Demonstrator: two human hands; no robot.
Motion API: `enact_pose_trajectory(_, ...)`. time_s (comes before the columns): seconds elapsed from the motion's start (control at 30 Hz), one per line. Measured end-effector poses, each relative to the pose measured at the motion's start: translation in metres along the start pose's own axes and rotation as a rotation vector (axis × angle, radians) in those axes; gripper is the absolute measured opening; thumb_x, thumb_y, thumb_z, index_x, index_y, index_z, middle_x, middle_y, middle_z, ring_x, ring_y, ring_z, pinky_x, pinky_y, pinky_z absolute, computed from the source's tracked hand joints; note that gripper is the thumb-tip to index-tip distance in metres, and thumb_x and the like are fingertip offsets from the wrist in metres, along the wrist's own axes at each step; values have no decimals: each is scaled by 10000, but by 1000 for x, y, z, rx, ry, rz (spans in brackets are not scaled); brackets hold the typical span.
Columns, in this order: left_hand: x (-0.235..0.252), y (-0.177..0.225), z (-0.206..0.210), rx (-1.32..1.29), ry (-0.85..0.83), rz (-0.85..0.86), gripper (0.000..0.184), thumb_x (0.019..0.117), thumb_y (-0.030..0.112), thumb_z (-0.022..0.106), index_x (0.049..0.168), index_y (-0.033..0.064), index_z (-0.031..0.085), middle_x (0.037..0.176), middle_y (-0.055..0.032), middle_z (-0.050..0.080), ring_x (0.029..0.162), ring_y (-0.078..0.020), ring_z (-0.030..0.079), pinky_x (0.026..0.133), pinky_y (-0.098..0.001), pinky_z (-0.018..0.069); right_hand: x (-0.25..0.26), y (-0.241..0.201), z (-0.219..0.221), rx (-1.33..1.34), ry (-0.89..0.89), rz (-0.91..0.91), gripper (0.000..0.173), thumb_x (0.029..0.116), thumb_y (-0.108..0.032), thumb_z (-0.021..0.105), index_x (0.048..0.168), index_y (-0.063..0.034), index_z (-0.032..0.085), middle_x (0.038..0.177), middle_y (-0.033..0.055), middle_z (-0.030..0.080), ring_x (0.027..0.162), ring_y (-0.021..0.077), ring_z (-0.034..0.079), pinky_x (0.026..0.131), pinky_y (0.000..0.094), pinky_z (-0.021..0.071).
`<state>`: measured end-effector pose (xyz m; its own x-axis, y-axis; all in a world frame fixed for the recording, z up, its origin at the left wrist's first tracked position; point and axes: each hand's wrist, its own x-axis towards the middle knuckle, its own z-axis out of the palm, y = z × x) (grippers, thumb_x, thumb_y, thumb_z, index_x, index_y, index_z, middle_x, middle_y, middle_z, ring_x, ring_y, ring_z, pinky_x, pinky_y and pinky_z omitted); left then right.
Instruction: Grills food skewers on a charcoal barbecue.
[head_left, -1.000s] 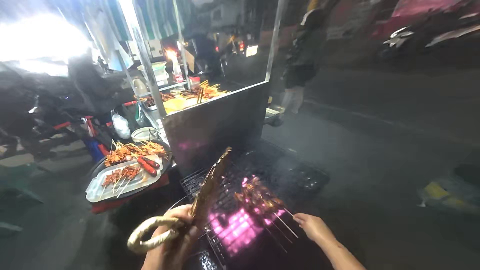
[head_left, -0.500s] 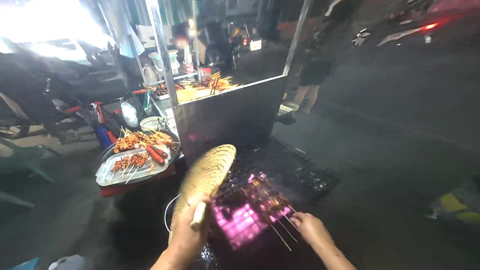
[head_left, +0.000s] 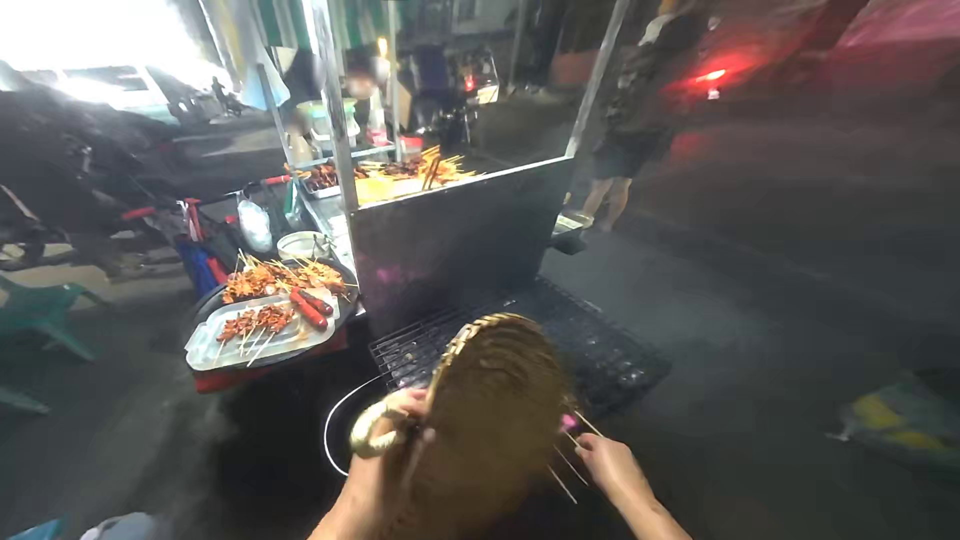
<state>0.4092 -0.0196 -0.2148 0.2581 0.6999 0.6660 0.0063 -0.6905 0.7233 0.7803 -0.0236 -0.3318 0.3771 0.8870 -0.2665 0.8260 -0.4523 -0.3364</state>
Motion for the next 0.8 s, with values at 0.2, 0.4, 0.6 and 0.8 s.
enact_pose_trajectory(0.2, 2, 9, -7, -252, 5, -126, 213, 972, 128, 655, 1179, 166, 622, 1136, 67, 661, 1075, -25, 620, 951, -230, 530, 20, 17, -8, 102, 205, 17, 324, 1010, -115, 623, 1296, 32, 655, 1324, 303, 604, 1247, 472, 582, 1063, 591, 462)
enact_pose_trajectory(0.4, 0, 7, -9, 98, 4, 11, 183, 996, 170, 639, 1148, 74, 604, 1174, -33, 671, 1142, -58, 631, 993, -245, 534, 28, 17, -15, -9, 30, 90, 276, 1061, -144, 527, 1244, -47, 710, 1223, 243, 698, 1190, 422, 647, 1023, 610, 477)
enact_pose_trajectory(0.6, 5, 3, -25, 165, 104, 76, 102, 991, 220, 657, 1066, 152, 664, 1159, 10, 681, 1187, -90, 618, 1014, -281, 530, 24, 30, -16, -4, -60, 42, 298, 1072, -183, 529, 1285, -88, 714, 1258, 210, 700, 1222, 392, 639, 1074, 565, 456)
enact_pose_trajectory(0.8, 7, 12, -10, -168, 30, -122, 218, 972, 94, 648, 1187, 87, 613, 1181, 10, 668, 1122, -50, 625, 979, -236, 529, 5, 15, -22, 65, -18, 77, 278, 1051, -136, 555, 1255, -12, 697, 1258, 272, 670, 1225, 440, 619, 1051, 612, 457)
